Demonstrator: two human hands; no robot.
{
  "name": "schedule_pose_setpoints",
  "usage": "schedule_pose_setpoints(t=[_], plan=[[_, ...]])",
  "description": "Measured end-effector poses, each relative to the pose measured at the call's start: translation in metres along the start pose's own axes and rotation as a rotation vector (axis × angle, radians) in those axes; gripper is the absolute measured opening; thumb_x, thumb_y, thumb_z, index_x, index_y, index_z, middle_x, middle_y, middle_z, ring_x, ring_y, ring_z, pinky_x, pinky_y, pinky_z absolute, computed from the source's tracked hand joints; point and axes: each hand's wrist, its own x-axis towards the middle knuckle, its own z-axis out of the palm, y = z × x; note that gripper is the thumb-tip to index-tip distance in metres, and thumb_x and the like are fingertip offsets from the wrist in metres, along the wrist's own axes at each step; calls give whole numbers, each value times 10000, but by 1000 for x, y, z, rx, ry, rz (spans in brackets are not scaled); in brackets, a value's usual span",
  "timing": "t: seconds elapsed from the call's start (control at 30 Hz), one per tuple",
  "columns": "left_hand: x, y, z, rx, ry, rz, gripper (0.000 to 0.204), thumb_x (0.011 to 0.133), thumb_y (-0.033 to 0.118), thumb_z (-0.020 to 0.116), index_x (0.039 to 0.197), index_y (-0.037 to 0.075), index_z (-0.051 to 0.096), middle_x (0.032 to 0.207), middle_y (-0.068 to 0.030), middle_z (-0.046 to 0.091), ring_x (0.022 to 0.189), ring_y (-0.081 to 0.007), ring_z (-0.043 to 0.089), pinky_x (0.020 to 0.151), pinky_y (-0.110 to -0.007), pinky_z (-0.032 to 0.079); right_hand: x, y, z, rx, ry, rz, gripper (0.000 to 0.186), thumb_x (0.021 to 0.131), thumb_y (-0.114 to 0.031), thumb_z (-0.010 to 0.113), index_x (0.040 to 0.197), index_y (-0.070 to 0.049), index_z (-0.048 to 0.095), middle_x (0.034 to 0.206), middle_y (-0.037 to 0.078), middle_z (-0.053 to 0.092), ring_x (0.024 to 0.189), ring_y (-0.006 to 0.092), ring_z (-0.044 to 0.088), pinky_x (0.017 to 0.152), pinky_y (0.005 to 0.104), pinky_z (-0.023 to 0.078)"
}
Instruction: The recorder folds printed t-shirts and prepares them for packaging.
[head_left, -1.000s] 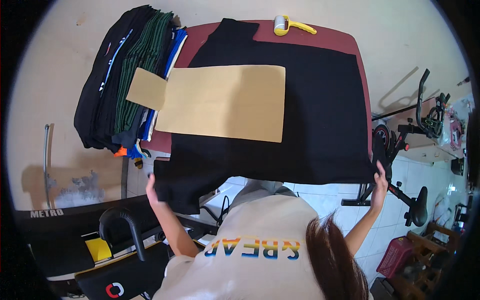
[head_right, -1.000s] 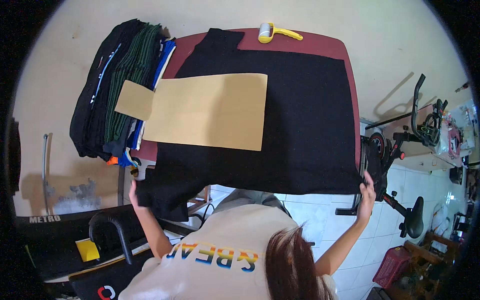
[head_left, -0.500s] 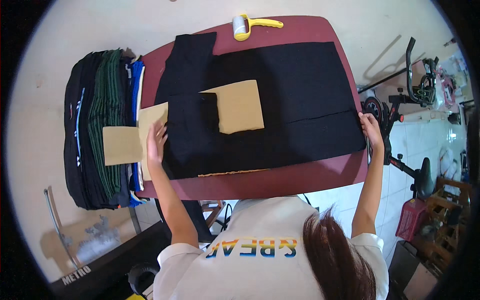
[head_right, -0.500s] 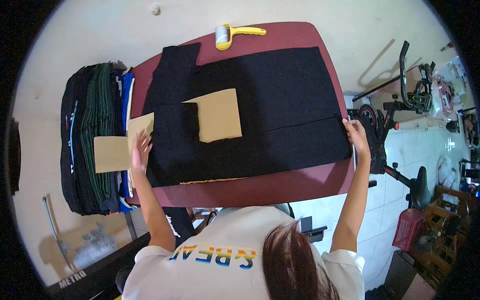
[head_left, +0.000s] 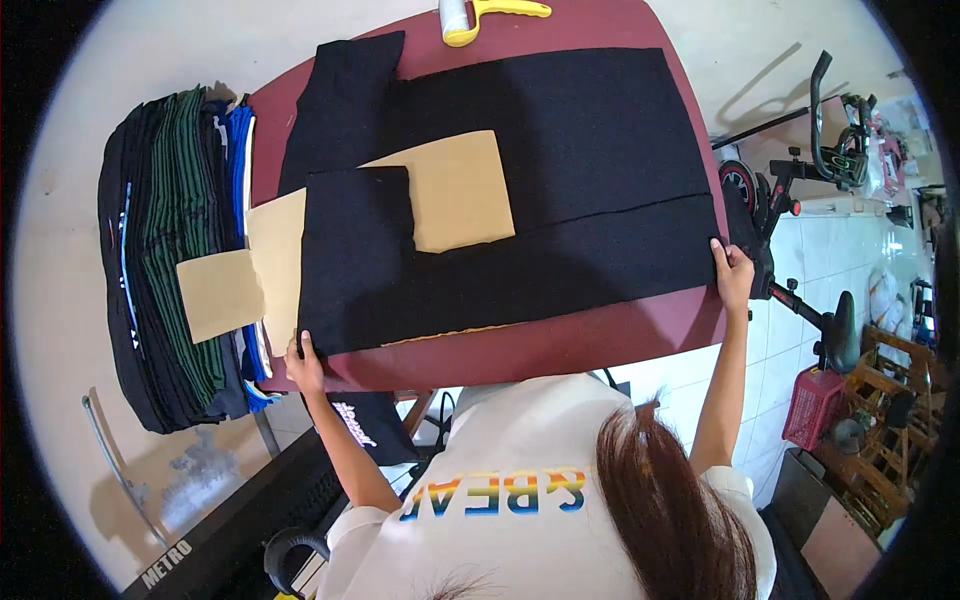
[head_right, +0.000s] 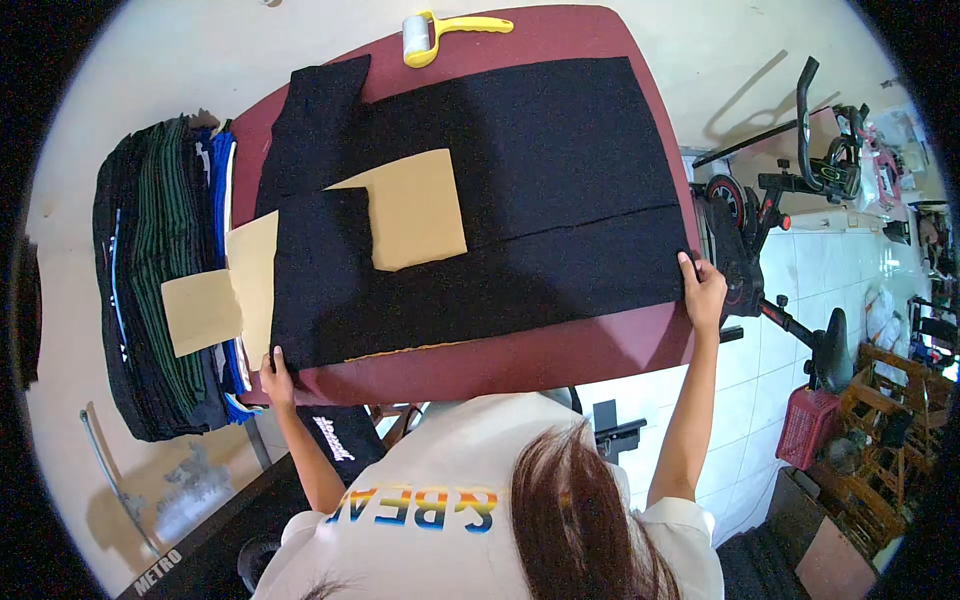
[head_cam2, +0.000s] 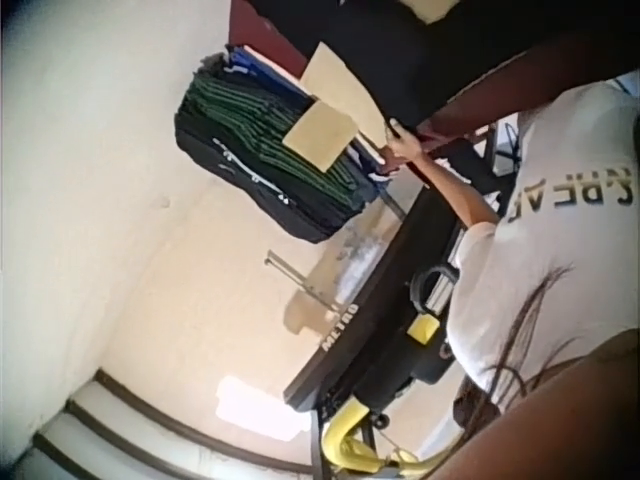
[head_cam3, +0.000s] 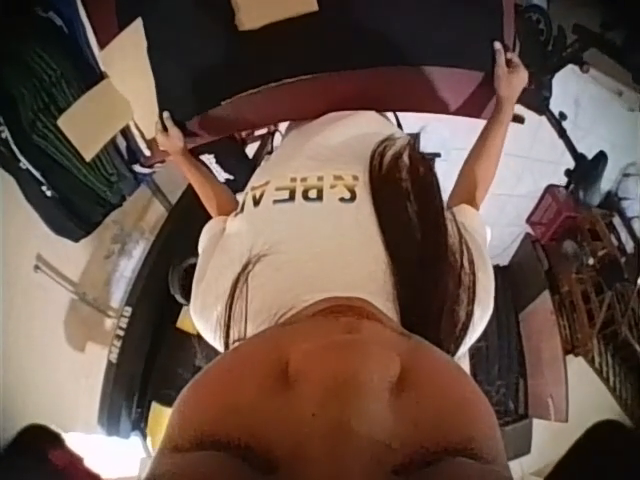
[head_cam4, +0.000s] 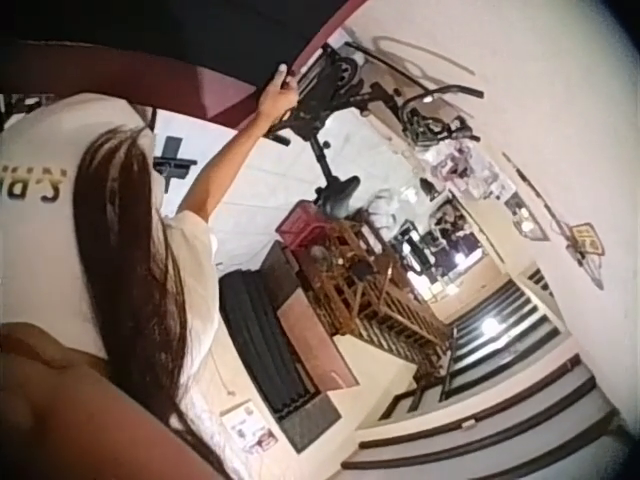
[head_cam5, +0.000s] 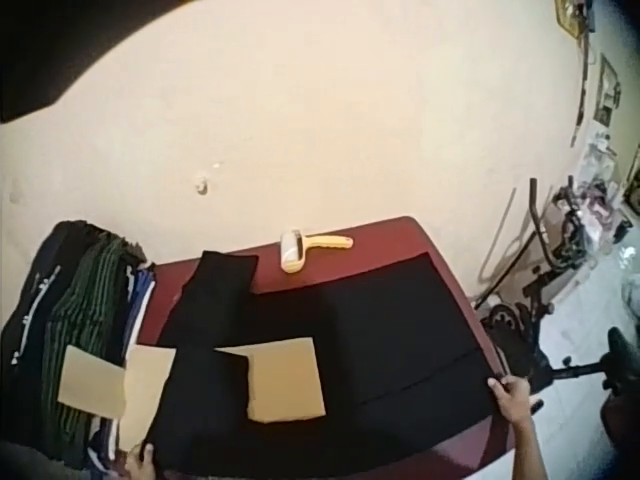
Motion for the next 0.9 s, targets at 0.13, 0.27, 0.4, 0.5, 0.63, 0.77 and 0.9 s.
schedule_pose_setpoints(t=[0.13, 0.27, 0.4, 0.5, 0.63, 0.77, 0.9], plan=[[-3, -12, -4, 43, -28, -107, 381, 847, 384, 518, 1046, 70, 602, 937, -197, 584, 922, -321, 529, 877, -400, 352, 6, 10, 1, 79, 15, -42, 355, 785, -223, 667, 598, 35, 512, 499, -9, 433, 490, 42, 328, 422, 240, 278], [-1, -18, -3, -101, -57, -15, 395, 821, 423, 542, 1001, 79, 613, 894, -182, 585, 879, -311, 529, 853, -448, 332, 8, 23, 5, 148, -18, -72, 362, 775, -241, 675, 607, 34, 512, 483, 7, 432, 484, 47, 341, 421, 252, 288], [1, -14, -1, -64, -115, -25, 457, 783, 502, 550, 965, 89, 619, 938, -166, 593, 942, -313, 516, 866, -537, 279, 7, 27, 7, 31, 71, -168, 405, 765, -309, 670, 617, 30, 507, 479, 86, 446, 444, 103, 374, 428, 298, 320], [4, -6, 1, 159, -39, -39, 517, 766, 560, 531, 977, 97, 619, 961, -164, 595, 976, -323, 515, 890, -532, 267, 7, 25, 6, -15, 77, -165, 417, 759, -325, 670, 611, 27, 503, 481, 95, 455, 437, 137, 393, 440, 308, 336], [8, 8, -6, 131, -112, -129, 616, 781, 642, 410, 1003, 107, 622, 1008, -180, 596, 1043, -337, 500, 932, -578, 194, 6, 22, 5, -64, 107, -184, 463, 765, -339, 667, 563, -3, 420, 489, 37, 376, 494, 81, 328, 444, 285, 301], [16, 26, -25, 166, -287, -169, 665, 790, 672, 311, 997, 124, 625, 1120, -193, 553, 1137, -359, 447, 958, -635, 76, 6, 14, -1, -159, 49, -95, 454, 718, -425, 672, 627, -8, 517, 580, 133, 549, 551, 267, 536, 544, 384, 418], [38, 39, -23, 139, -86, -134, 496, 780, 528, 474, 912, 77, 631, 950, -164, 622, 954, -315, 569, 890, -515, 320, -3, -20, -3, -324, 183, -53, 344, 662, -347, 720, 693, -49, 551, 679, 110, 586, 655, 282, 558, 637, 406, 437]])
